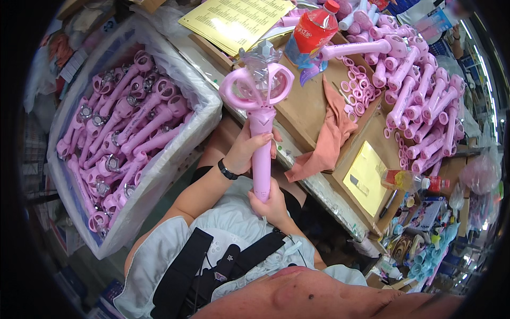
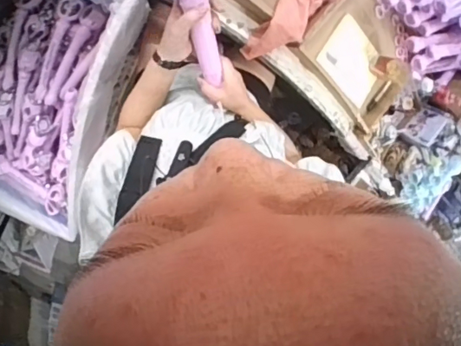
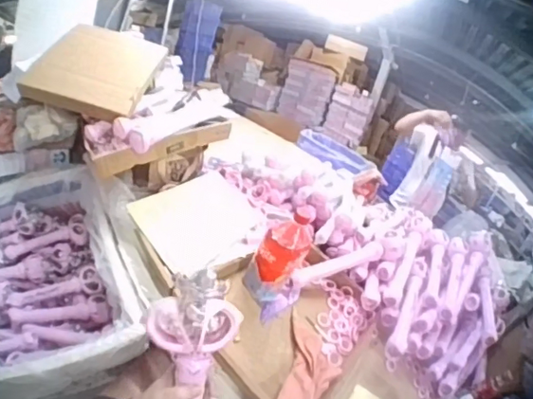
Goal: The person assembles pink plastic batons by attaching a clear top piece and a silver crown, then wiping each unit with a cloth. They handle the batons one at a time, rotate them to inspect the assembly, and place them into a bin.
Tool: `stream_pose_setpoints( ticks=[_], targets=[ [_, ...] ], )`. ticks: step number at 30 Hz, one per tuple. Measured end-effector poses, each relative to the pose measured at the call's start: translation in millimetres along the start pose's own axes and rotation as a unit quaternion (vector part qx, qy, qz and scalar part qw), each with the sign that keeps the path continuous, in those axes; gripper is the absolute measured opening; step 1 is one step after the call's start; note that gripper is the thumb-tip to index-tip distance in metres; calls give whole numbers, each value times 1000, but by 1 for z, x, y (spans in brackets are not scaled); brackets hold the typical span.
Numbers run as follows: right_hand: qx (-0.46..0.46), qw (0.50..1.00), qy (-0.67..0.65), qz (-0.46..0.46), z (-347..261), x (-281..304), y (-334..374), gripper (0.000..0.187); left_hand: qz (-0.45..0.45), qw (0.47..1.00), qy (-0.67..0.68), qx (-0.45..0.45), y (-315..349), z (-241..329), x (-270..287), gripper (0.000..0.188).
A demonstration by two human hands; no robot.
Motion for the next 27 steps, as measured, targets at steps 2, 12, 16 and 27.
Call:
stream_pose_setpoints(
  ticks=[2, 12, 16, 27],
  targets=[
    [-6, 1000, 6, -1, 2, 1, 0, 50, -12, 1000, 18, 0, 0, -3, 2, 46],
    [17, 999, 8, -34, -3, 0, 2, 53, 87, 982, 38, -162, -16, 51, 12, 88],
    [-30, 993, -76, -88, -3, -2, 3, 50, 1, 989, 45, -141, -13, 49, 10, 99],
    [-84, 948, -255, -173, 0, -2, 6, 44, 10, 990, 50, -132, -24, 41, 0, 87]
  ],
)
Point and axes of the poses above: each hand's wrist, its own y-axis away from the middle knuckle, its own x-axis out of the back of the hand, z = x × y, the point moved 5 cm from there along -y, towards the middle knuckle, and after that the axes turned 2 degrees about z, right-handed, at the moved point
